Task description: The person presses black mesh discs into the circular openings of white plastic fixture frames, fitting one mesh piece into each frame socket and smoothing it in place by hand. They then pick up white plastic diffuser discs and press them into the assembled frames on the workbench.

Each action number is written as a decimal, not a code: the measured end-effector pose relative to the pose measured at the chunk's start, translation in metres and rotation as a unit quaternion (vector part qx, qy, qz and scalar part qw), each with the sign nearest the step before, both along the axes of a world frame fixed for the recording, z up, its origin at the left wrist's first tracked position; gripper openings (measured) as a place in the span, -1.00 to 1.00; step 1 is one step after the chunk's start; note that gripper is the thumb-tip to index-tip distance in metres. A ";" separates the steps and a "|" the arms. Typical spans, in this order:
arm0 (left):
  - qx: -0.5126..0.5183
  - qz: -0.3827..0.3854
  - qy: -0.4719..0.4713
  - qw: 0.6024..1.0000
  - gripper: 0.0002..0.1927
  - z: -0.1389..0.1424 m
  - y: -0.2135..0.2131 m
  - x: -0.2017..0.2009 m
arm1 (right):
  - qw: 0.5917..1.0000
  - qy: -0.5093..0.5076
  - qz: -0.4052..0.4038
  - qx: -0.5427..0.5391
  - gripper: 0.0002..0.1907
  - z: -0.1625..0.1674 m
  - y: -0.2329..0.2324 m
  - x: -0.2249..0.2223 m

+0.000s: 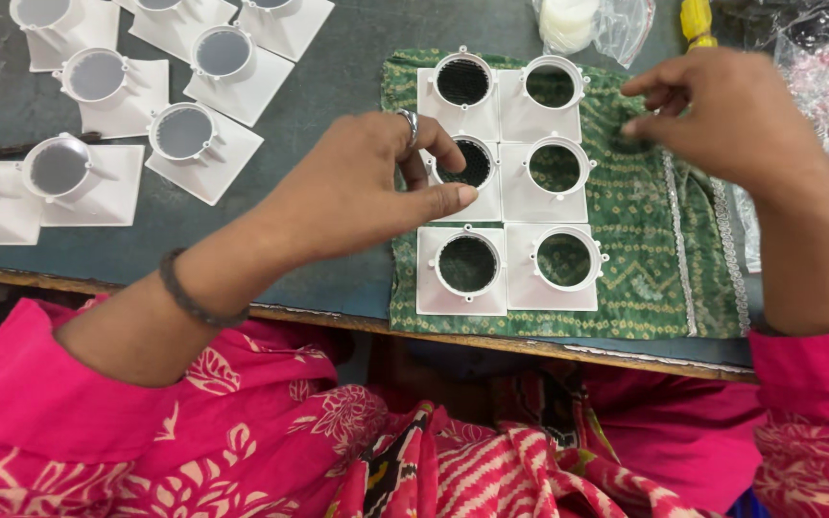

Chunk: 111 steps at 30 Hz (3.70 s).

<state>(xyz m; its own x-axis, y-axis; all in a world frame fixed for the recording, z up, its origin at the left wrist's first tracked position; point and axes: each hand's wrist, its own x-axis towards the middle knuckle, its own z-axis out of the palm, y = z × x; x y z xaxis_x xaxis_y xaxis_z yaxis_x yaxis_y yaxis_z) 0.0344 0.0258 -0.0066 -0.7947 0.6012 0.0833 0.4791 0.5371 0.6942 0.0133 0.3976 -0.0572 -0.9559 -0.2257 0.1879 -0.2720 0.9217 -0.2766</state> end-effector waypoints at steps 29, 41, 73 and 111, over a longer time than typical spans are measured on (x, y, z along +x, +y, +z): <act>-0.013 -0.077 0.243 0.967 -0.44 -0.043 0.060 0.041 | 0.858 -0.129 -0.098 -0.487 -0.85 -0.014 -0.065 0.117; -0.011 -0.080 0.233 0.969 -0.44 -0.044 0.061 0.039 | 0.864 -0.128 -0.110 -0.474 -0.84 -0.013 -0.065 0.116; -0.039 -0.082 0.235 0.968 -0.42 -0.041 0.066 0.039 | 0.892 -0.131 -0.100 -0.421 -0.87 -0.004 -0.064 0.113; -0.052 -0.083 0.229 0.968 -0.39 -0.038 0.071 0.038 | 0.883 -0.114 -0.092 -0.446 -0.90 -0.026 -0.066 0.114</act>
